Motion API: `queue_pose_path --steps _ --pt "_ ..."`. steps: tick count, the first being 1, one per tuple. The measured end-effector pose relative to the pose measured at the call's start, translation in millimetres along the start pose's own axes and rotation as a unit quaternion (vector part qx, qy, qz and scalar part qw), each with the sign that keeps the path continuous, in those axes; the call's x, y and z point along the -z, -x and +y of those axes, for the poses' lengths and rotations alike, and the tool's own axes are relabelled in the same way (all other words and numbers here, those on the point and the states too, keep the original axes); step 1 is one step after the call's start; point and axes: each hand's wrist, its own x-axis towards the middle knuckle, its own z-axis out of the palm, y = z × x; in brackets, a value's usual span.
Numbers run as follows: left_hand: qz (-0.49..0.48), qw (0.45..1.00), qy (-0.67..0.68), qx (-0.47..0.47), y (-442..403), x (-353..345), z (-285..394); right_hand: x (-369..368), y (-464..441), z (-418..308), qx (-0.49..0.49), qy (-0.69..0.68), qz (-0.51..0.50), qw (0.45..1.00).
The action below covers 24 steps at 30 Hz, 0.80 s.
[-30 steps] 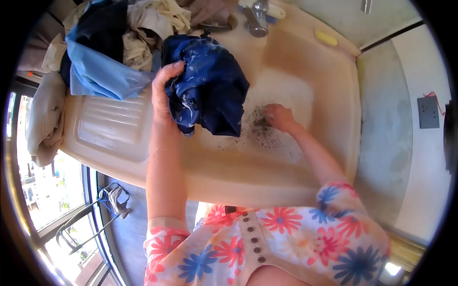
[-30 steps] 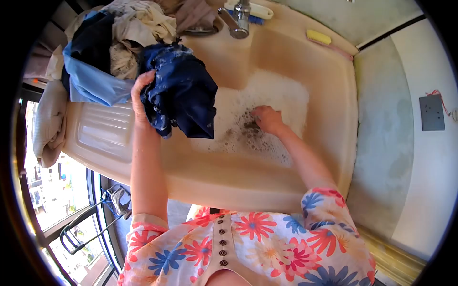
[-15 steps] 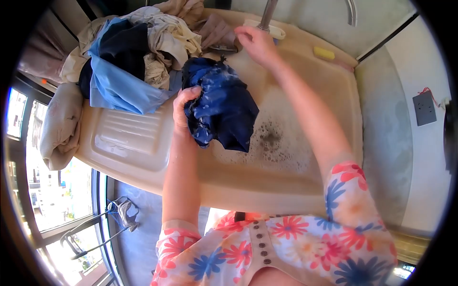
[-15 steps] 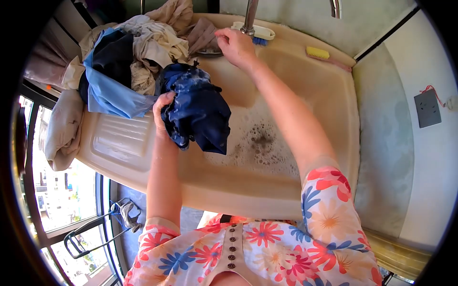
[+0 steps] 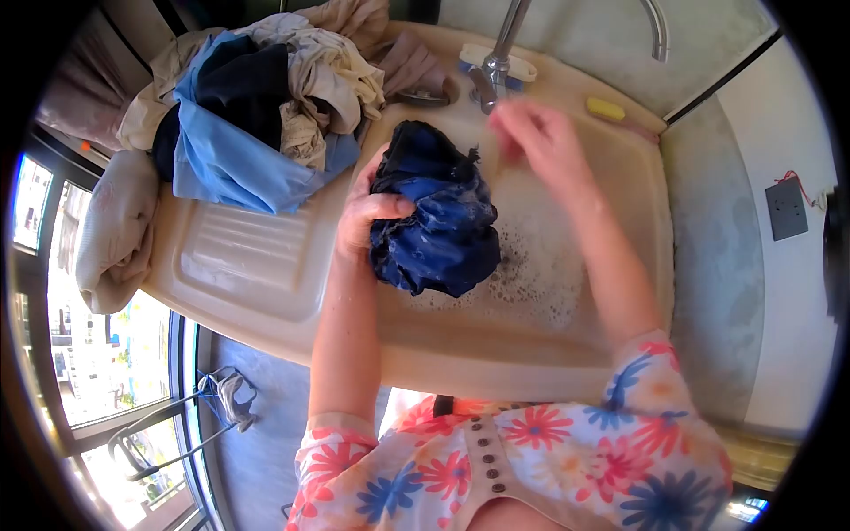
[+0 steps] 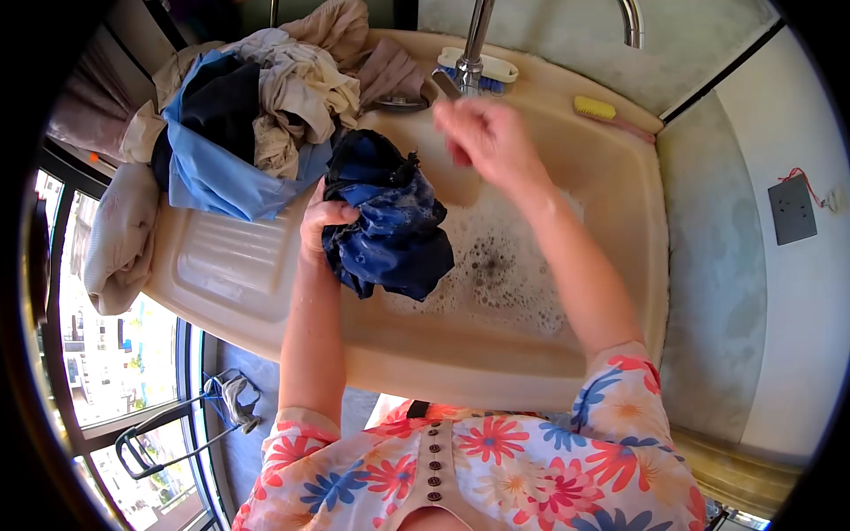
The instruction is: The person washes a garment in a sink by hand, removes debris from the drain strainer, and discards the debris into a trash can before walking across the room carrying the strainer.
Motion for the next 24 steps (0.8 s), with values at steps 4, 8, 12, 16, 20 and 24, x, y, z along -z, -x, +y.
queue_pose_path --steps 4,8,12,16,20,24 --pt "-0.023 0.998 -0.048 0.017 -4 4 -8 -4 26 -18 -0.052 0.066 -0.154 0.984" --pt "-0.029 0.998 -0.037 0.045 -2 -1 -9 6 32 -12 -0.055 -0.013 -0.188 0.98" --pt "-0.056 0.995 -0.071 0.049 -5 3 -9 20 38 -9 -0.066 -0.085 -0.202 0.974" --pt "-0.066 0.994 -0.075 0.052 -5 2 -11 17 44 -11 -0.09 -0.09 -0.177 0.976" --pt "-0.075 0.993 -0.066 0.059 -5 2 -8 22 45 -9 -0.095 -0.132 -0.202 0.966" --pt "-0.045 0.996 -0.065 0.049 -6 2 -7 24 32 -6 -0.063 -0.048 -0.122 0.989"
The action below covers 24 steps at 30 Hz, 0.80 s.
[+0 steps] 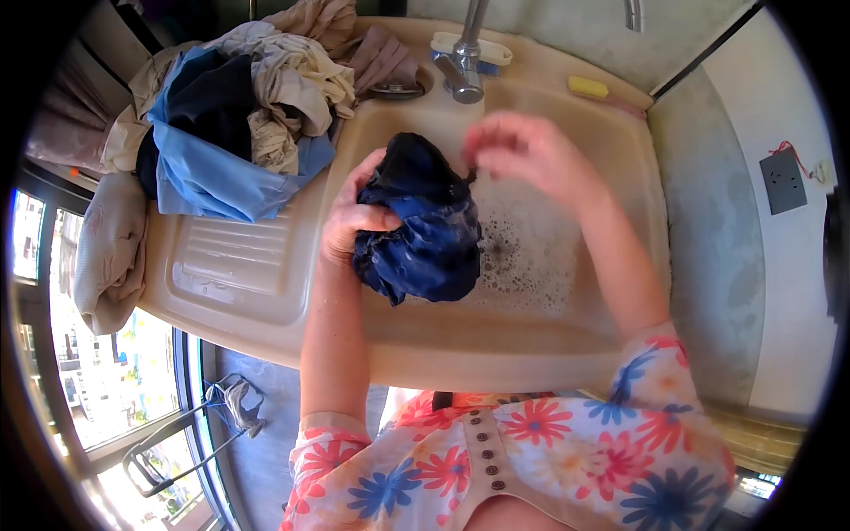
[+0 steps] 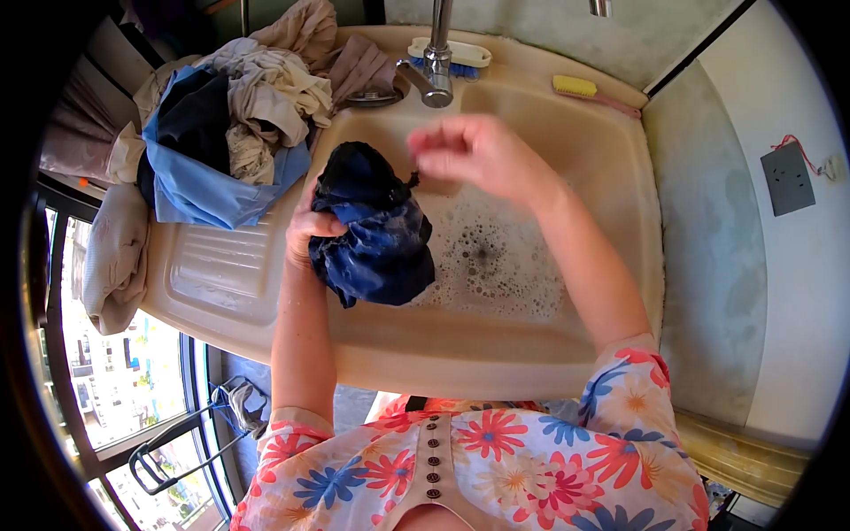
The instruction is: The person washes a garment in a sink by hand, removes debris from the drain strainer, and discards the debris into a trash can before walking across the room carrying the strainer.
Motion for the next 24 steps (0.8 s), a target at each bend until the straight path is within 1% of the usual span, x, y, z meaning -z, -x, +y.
queue_pose_path --steps 2,4,6,9,12,15,18,21,24 --pt "0.031 1.0 0.003 0.001 1 6 -6 17 -38 35 0.103 0.078 0.114 0.985" --pt "0.046 0.999 0.012 0.004 4 0 -2 33 -80 60 0.179 0.214 0.222 0.934" --pt "0.058 0.998 0.005 -0.006 3 -7 2 30 -106 65 0.142 0.253 0.225 0.93" --pt "0.049 0.999 -0.001 -0.01 1 -2 0 16 -122 69 0.069 0.26 0.168 0.948" --pt "0.068 0.997 -0.001 -0.02 2 -3 -1 19 -127 69 0.023 0.249 0.157 0.955" --pt "0.078 0.997 -0.008 -0.01 4 -7 4 18 -129 77 0.053 0.244 0.181 0.951" --pt "0.083 0.997 -0.01 -0.006 4 -6 5 15 -124 70 0.028 0.216 0.166 0.962" --pt "0.084 0.996 -0.002 -0.016 2 -2 0 13 -126 79 0.051 0.224 0.181 0.956" --pt "0.08 0.997 -0.004 -0.019 2 -2 -2 13 -125 83 0.058 0.189 0.183 0.963"
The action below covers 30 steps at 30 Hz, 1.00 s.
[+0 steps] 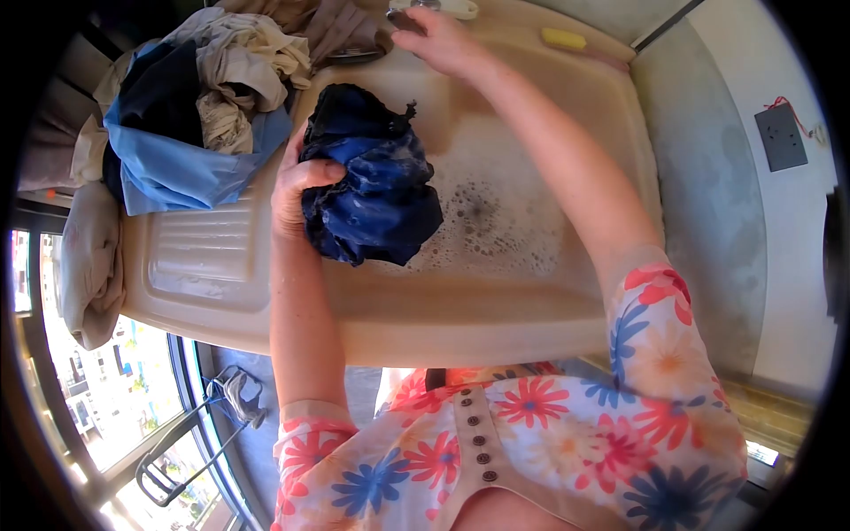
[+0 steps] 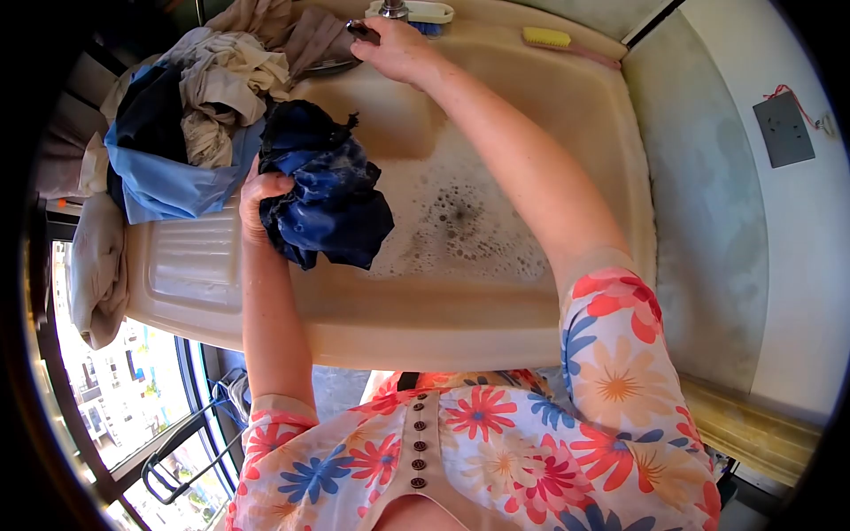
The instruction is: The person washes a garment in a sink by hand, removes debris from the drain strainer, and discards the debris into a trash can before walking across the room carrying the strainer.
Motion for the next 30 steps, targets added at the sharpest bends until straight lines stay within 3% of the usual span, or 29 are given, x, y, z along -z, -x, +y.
queue_pose_path --steps 6,9,11,13,14,16,19,21,25,28,30 --pt "-0.015 1.0 -0.002 -0.002 -1 0 2 6 8 -14 -0.026 0.002 -0.015 1.0" --pt "-0.01 1.0 0.003 -0.002 -1 4 2 -4 36 21 0.104 -0.056 0.168 0.979" --pt "0.005 1.0 0.009 -0.013 0 5 2 -10 82 58 0.041 -0.018 0.172 0.984" --pt "0.023 1.0 -0.008 0.006 0 9 5 -34 147 111 -0.092 0.017 0.023 0.995" --pt "0.031 0.999 -0.018 0.017 0 9 6 -44 178 125 -0.21 0.111 -0.108 0.965" --pt "0.019 1.0 0.015 0.009 -3 6 4 -62 220 157 -0.274 0.138 -0.194 0.932" --pt "0.029 0.999 0.03 0.016 -7 11 -3 -84 234 196 -0.214 0.224 -0.14 0.94" --pt "0.021 0.999 0.02 0.025 -12 16 -8 -86 227 202 -0.273 0.278 -0.229 0.892" --pt "0.012 1.0 -0.001 0.025 -16 21 -12 -94 210 218 -0.326 0.301 -0.277 0.852" --pt "0.017 0.999 -0.019 0.027 -17 24 -10 -108 211 247 -0.303 0.319 -0.278 0.854" --pt "0.022 0.999 -0.027 0.028 -17 23 -11 -103 212 250 -0.269 0.363 -0.339 0.825"
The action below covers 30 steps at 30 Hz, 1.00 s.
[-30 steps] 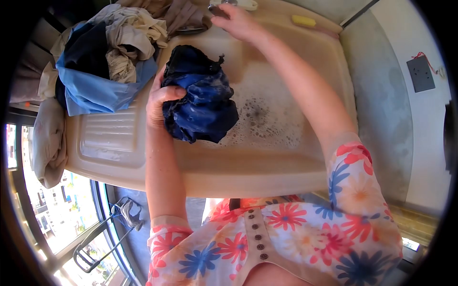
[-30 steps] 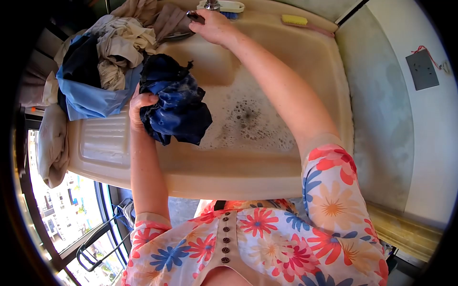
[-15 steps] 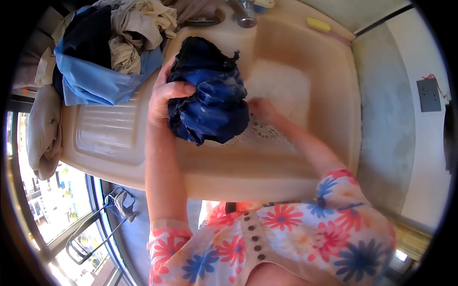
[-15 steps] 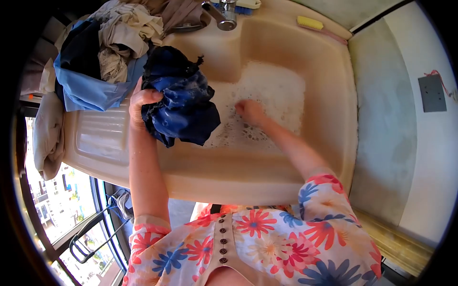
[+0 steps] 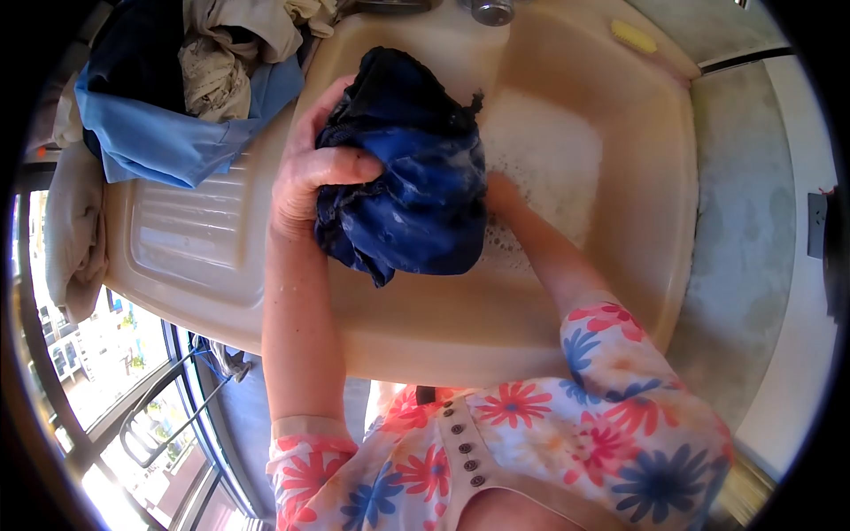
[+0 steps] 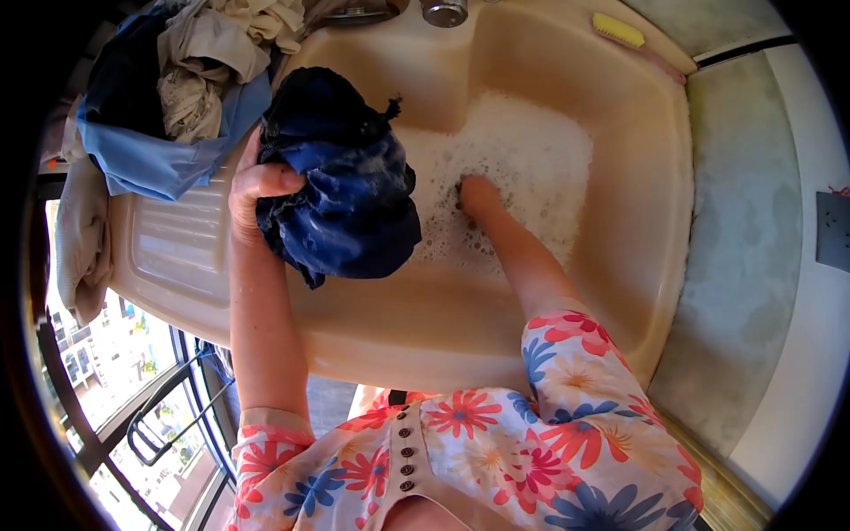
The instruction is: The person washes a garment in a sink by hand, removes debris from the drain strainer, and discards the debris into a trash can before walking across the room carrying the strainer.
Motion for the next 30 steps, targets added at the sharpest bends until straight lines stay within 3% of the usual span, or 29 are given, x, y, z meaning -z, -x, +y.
queue_pose_path --steps 4,10,19,22,25,30 --pt "0.015 1.0 0.004 0.005 1 0 -1 16 8 -4 0.039 0.078 0.032 0.996" --pt "0.016 1.0 -0.005 0.013 0 3 -2 43 11 -14 0.114 0.267 -0.058 0.955" --pt "0.039 0.999 -0.012 0.015 -1 4 0 34 -8 -13 0.099 0.255 -0.068 0.959" --pt "0.038 0.999 -0.011 0.018 1 2 5 28 -6 -7 0.155 0.293 -0.064 0.941" --pt "0.037 0.999 -0.001 0.013 0 3 1 31 -7 -6 0.135 0.319 -0.101 0.933" --pt "0.036 0.999 0.004 0.009 -2 5 0 -22 -74 39 0.175 0.122 -0.13 0.968"
